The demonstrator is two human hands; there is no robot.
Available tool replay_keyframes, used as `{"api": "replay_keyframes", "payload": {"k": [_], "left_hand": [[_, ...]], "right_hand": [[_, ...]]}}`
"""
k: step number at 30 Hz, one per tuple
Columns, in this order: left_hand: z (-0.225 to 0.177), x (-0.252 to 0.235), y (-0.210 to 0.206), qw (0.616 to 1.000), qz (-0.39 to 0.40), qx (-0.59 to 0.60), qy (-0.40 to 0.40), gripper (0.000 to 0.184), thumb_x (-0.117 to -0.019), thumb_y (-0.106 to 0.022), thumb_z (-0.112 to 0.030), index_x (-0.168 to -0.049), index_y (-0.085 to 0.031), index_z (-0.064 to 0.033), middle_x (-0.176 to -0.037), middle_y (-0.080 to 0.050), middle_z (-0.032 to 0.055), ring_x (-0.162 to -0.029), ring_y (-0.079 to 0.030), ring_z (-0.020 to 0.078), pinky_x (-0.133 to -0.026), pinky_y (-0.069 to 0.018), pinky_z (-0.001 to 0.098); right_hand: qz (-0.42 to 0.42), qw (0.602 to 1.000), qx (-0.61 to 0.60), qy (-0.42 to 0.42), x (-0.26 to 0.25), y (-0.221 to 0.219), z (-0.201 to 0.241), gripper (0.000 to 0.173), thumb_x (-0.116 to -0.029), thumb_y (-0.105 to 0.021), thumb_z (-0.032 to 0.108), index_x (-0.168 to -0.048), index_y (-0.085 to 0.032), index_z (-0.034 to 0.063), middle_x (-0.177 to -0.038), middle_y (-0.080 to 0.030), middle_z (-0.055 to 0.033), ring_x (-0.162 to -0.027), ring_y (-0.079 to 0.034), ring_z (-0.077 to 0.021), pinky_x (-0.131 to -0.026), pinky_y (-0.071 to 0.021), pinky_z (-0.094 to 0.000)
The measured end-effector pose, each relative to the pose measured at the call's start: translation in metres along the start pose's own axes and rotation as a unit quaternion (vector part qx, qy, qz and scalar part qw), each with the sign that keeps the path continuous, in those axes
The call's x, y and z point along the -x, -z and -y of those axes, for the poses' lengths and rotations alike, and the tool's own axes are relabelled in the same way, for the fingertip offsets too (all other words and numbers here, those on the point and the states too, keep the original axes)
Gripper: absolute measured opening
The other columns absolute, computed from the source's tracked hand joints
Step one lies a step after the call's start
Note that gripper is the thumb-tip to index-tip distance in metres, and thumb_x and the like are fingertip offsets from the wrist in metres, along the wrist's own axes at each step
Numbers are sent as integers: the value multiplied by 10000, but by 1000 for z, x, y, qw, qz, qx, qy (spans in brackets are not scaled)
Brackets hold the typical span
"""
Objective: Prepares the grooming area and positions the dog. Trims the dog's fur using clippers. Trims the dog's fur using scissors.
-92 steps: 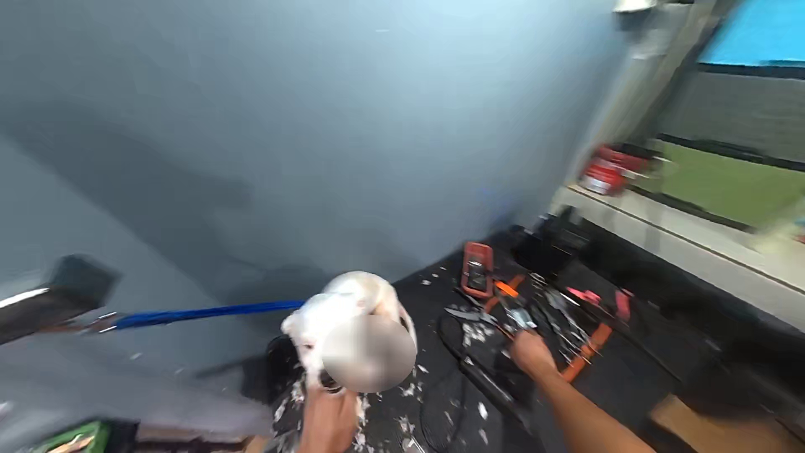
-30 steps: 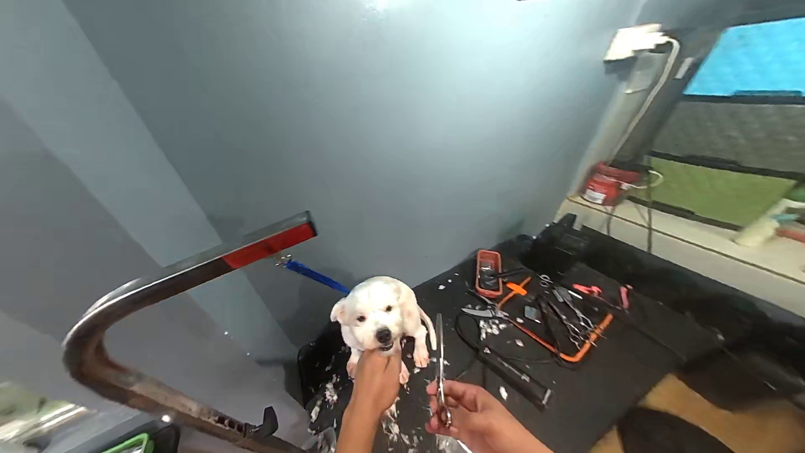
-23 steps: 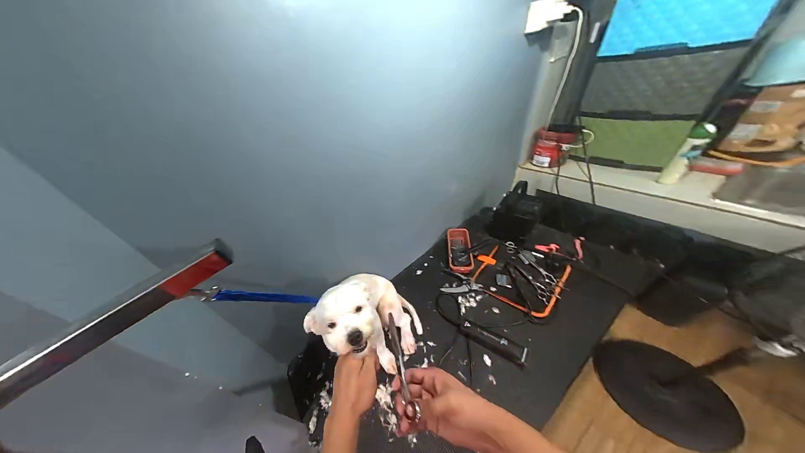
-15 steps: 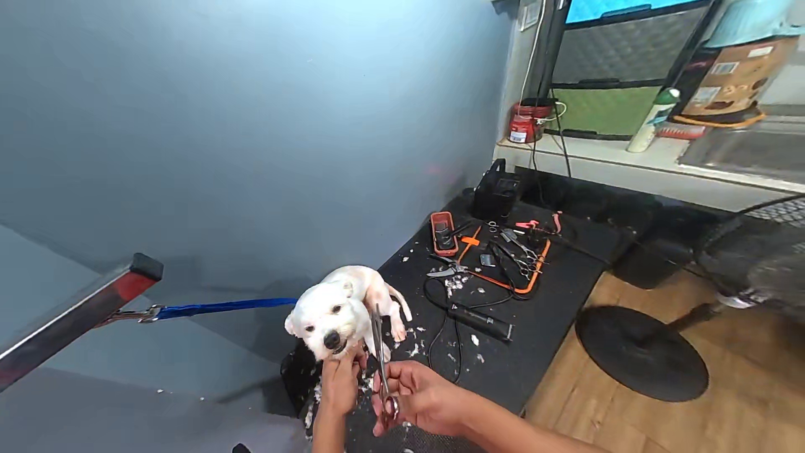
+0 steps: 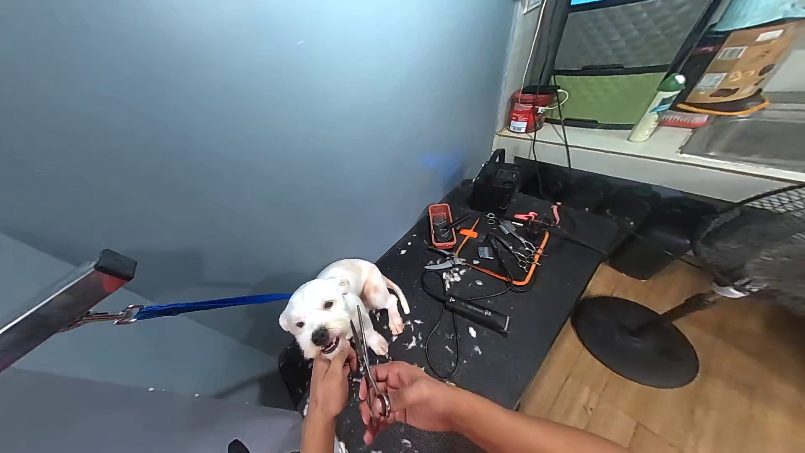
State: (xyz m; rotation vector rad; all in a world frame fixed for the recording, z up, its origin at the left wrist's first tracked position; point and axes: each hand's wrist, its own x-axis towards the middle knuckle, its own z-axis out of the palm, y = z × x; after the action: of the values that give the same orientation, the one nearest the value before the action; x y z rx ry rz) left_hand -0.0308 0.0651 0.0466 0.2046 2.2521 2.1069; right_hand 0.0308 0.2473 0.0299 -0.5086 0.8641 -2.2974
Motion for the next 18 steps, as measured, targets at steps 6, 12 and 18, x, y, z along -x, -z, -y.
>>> {"api": "replay_keyframes", "payload": {"k": [6, 12, 18], "left_hand": [[-4, 0, 4, 1000, 4, -25, -7, 222, -954, -484, -153, -784, -620, -108, -624, -589, -39, -535, -520, 54, -524, -445, 222], [3, -1, 6, 999, -8, -40, -2, 160, -926, -545, -214, -872, -630, -89, -660, -589, -35, -564, -549, 72, -564, -495, 258], [-2, -1, 12, 999, 11, -36, -30, 265, -966, -466, -178, -759, -623, -123, -619, -581, -43, -521, -498, 55, -512, -429, 223]], "right_hand": [[-35, 997, 60, 13, -6, -10, 2, 278, -896, -685, 12, -1156, -590, 39, -972, -729, -88, -912, -737, -263, -902, -603, -508], [-27, 999, -5, 29, -10, -13, -3, 246, -929, -664, 136, -1156, -613, 56, -998, -725, -95, -943, -726, -271, -910, -589, -519], [-60, 997, 40, 30, -12, -22, 1, 262, -898, -669, -17, -1143, -589, 30, -969, -737, -96, -897, -747, -273, -878, -617, -513]]}}
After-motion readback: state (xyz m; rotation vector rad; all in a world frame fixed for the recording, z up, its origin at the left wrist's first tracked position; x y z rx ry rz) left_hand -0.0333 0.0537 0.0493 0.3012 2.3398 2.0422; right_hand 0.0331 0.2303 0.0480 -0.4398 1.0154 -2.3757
